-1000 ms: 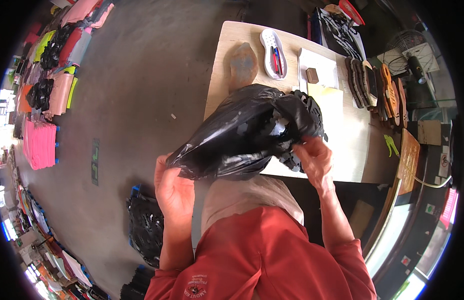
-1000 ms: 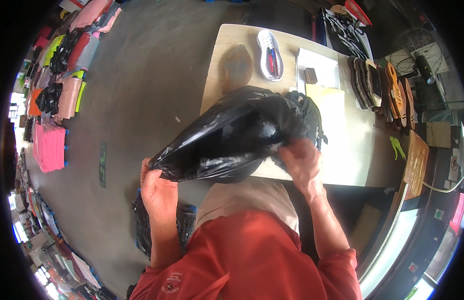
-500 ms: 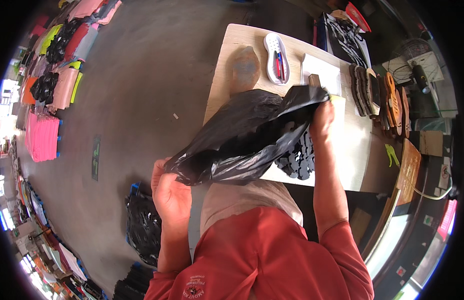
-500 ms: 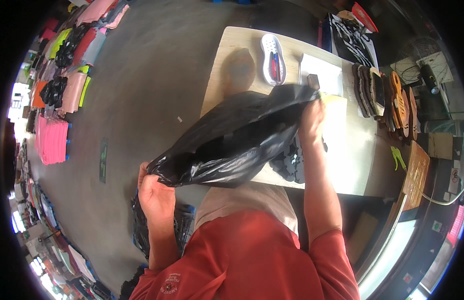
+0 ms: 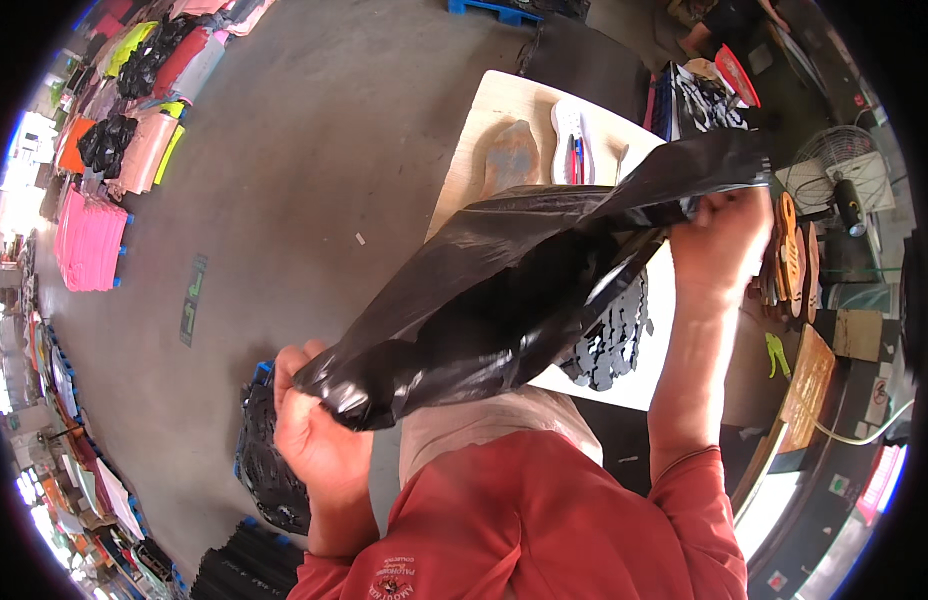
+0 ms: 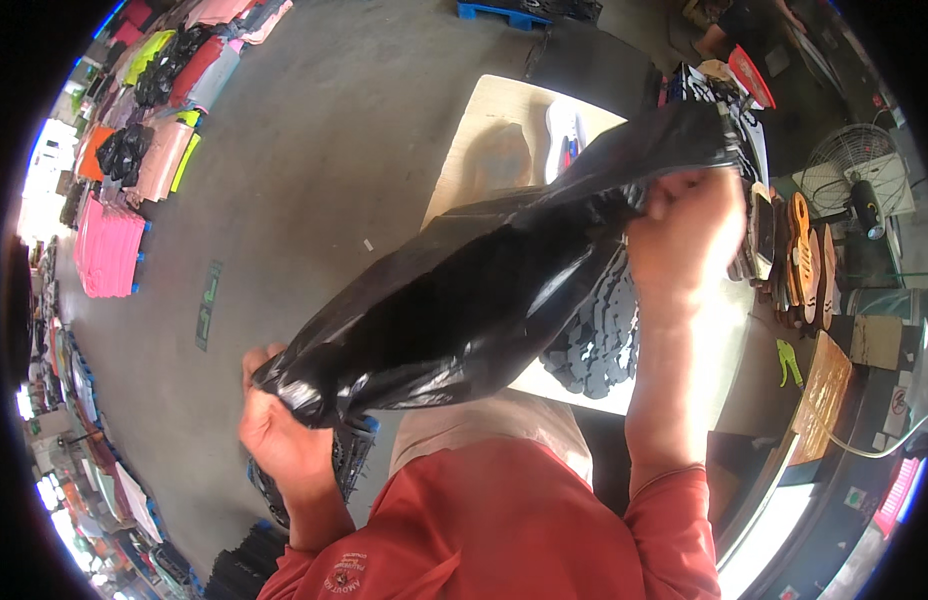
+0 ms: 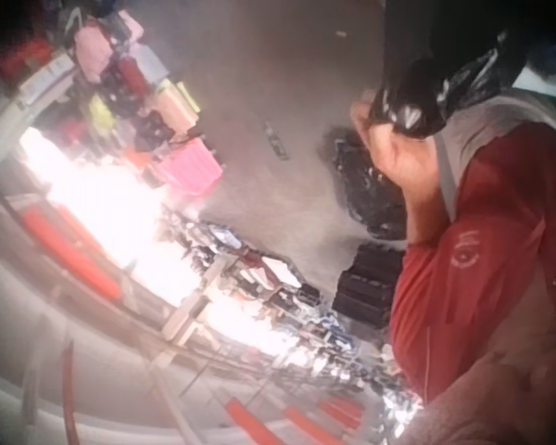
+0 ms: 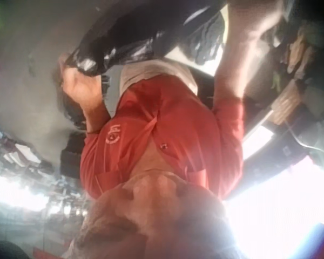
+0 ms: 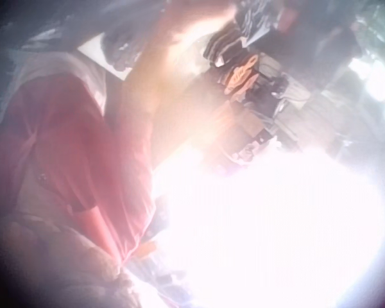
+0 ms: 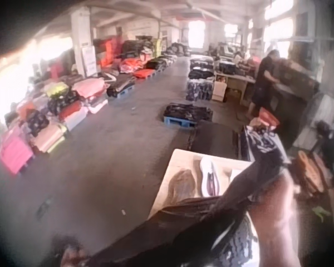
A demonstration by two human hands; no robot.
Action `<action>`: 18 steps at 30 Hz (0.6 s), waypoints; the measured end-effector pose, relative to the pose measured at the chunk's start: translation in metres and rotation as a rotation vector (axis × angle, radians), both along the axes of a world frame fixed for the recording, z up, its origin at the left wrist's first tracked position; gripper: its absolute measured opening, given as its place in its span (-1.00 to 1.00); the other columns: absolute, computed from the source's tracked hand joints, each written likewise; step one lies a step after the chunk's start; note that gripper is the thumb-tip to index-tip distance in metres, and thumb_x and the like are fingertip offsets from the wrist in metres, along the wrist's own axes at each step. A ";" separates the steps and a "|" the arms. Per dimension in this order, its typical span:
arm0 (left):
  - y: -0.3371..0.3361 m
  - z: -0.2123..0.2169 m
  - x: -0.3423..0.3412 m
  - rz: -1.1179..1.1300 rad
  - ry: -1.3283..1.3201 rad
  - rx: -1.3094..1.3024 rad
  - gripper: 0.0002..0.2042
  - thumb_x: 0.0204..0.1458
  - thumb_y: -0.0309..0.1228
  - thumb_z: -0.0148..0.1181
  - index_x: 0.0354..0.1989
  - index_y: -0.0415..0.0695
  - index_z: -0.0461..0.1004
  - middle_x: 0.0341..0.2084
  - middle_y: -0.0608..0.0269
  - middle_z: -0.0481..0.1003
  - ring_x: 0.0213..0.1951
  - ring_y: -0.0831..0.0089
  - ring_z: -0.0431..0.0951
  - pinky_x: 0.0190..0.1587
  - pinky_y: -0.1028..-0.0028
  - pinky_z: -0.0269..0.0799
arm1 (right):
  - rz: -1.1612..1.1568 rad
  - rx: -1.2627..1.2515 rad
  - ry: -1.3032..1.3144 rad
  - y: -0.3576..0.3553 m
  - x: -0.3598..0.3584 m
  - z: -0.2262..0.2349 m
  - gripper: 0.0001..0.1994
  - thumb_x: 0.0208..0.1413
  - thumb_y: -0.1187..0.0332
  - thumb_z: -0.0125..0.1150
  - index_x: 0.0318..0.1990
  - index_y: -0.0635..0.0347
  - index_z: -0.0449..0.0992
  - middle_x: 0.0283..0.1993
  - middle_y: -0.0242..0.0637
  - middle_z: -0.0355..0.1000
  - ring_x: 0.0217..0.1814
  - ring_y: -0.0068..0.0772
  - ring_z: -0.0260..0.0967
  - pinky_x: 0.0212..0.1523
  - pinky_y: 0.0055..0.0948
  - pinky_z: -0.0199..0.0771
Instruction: The person repeatedly picks up black rubber shoe sole parts, trims their edges with a green-handled tool, and places them into a black plastic bag. They also wipe a white surface and handle a large black rubber sheet.
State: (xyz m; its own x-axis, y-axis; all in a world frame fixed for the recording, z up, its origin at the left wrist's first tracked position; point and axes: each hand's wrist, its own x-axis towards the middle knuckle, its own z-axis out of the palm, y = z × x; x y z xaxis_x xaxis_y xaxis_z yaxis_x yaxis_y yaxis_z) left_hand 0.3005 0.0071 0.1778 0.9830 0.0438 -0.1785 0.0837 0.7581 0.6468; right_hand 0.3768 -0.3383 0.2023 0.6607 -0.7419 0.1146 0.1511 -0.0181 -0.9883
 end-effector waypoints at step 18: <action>0.011 -0.065 0.004 -0.155 0.001 0.200 -0.81 0.13 -0.57 0.05 -0.08 -0.22 0.44 -0.16 0.17 0.56 -0.07 0.36 0.58 0.12 0.32 0.48 | 0.438 -0.250 0.092 -0.001 -0.033 -0.087 -0.70 0.43 0.19 0.15 0.08 0.24 0.53 -0.11 -0.37 0.57 -0.04 -0.54 0.51 0.06 -0.48 0.50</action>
